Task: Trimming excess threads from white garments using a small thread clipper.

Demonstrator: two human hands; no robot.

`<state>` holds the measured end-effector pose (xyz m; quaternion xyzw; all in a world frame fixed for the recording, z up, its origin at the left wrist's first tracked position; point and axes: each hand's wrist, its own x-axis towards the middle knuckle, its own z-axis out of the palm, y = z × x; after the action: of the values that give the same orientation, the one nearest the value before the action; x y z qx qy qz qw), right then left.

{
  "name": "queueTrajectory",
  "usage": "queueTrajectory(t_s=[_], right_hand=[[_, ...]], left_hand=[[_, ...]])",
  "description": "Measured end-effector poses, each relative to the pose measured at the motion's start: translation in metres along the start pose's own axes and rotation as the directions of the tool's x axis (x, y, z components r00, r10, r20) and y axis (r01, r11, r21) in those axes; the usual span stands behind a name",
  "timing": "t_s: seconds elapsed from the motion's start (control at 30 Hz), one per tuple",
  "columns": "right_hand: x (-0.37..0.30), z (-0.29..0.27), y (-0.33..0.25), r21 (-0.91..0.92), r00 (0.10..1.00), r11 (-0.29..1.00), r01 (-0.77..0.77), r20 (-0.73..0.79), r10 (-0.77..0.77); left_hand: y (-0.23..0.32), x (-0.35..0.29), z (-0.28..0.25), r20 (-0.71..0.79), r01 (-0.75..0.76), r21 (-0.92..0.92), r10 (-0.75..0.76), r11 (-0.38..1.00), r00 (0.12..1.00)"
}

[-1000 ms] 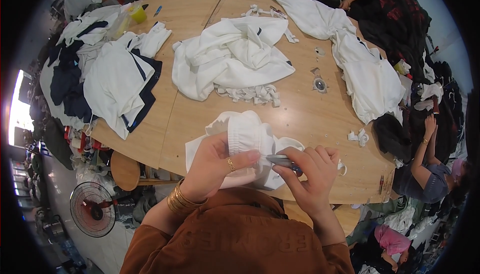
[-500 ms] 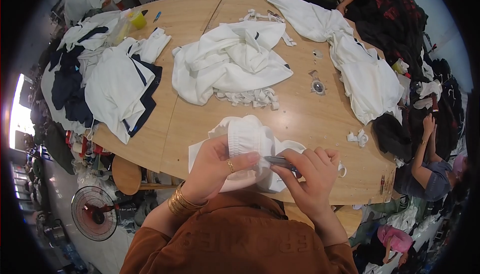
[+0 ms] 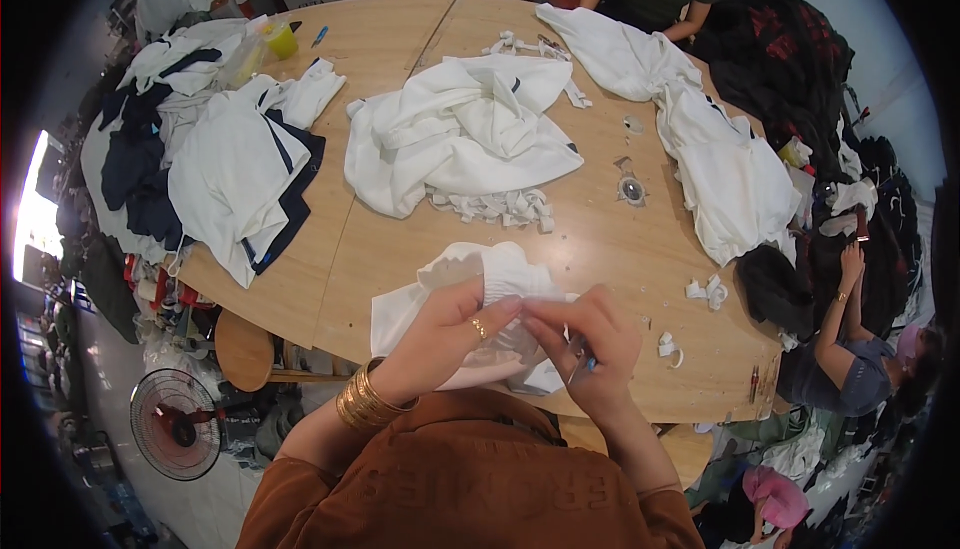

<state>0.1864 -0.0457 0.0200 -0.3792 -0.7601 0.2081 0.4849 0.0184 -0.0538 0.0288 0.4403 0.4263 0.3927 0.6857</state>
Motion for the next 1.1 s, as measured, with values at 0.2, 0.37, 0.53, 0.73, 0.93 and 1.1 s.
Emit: queueTrajectory(t_s=[0.2, 0.37, 0.53, 0.73, 0.93, 1.1], right_hand=[[0.000, -0.016, 0.010, 0.102, 0.938, 0.941, -0.324, -0.099, 0.333], [0.006, -0.003, -0.012, -0.003, 0.924, 0.930, -0.367, 0.111, 0.365], [-0.004, -0.003, 0.000, 0.044, 0.964, 0.964, -0.262, 0.050, 0.260], [-0.004, 0.006, 0.010, -0.021, 0.978, 0.986, -0.167, -0.130, 0.163], [-0.004, -0.011, 0.003, 0.101, 0.923, 0.929, -0.357, -0.115, 0.367], [-0.002, -0.009, -0.007, 0.132, 0.967, 0.959, -0.253, -0.001, 0.255]], left_hand=[[-0.002, 0.001, -0.008, 0.007, 0.048, -0.092, -0.047, 0.995, 0.999], [-0.009, 0.002, -0.009, -0.032, 0.021, -0.080, -0.024, 0.997, 0.999], [-0.018, 0.003, -0.006, -0.031, -0.081, 0.113, 0.085, 0.990, 0.996], [-0.015, 0.000, -0.008, -0.058, -0.073, 0.028, 0.074, 0.997, 0.996], [-0.014, 0.008, -0.011, -0.110, -0.033, -0.231, 0.008, 0.972, 0.994], [-0.011, 0.002, -0.008, -0.097, -0.013, -0.265, -0.013, 0.964, 0.995]])
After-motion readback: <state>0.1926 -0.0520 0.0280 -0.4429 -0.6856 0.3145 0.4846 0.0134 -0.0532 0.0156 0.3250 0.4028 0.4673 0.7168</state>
